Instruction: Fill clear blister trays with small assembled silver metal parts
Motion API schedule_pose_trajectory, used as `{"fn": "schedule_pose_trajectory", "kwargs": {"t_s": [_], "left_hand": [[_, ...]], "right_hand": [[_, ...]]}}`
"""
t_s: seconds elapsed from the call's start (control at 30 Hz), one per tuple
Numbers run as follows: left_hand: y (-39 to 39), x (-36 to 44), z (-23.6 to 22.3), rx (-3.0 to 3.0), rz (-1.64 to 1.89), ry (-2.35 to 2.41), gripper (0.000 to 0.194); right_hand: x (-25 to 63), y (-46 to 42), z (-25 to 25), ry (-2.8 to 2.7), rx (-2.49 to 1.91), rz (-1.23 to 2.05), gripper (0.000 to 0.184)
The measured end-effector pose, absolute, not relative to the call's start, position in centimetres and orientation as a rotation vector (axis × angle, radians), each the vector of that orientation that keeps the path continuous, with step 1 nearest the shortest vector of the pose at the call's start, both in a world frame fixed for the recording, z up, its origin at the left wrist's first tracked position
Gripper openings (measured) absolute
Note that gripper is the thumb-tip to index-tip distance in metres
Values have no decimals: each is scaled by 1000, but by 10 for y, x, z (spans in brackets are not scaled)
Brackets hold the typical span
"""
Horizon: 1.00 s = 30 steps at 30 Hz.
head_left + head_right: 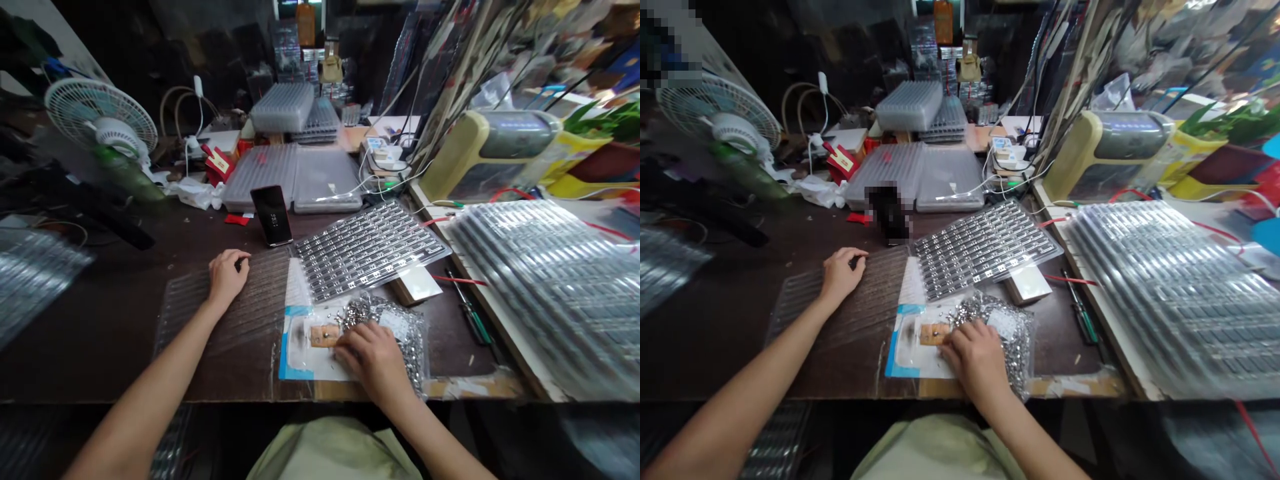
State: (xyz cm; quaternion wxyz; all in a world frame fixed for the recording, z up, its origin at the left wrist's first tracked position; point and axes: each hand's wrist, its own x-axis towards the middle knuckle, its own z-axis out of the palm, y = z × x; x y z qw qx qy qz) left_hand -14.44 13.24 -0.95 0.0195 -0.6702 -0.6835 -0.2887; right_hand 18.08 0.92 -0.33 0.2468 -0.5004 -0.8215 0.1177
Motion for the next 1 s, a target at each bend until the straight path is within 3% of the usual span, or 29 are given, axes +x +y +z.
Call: {"fn": "schedule_pose_trajectory", "kwargs": {"t_s": [0.3,0.67,1.0], "left_hand": [[150,-42,17,-2398,-660,-2007,19],[196,-28,12,-2260,-457,-2188,19],[194,-28,14,-2308,-410,-2198,19]], "right_hand": [[166,-8,-20,-2440,-1291,-92,16],[166,-11,-21,-2450,-1364,-136,26],[178,-9,-8,-2289,-1406,285,16]]}}
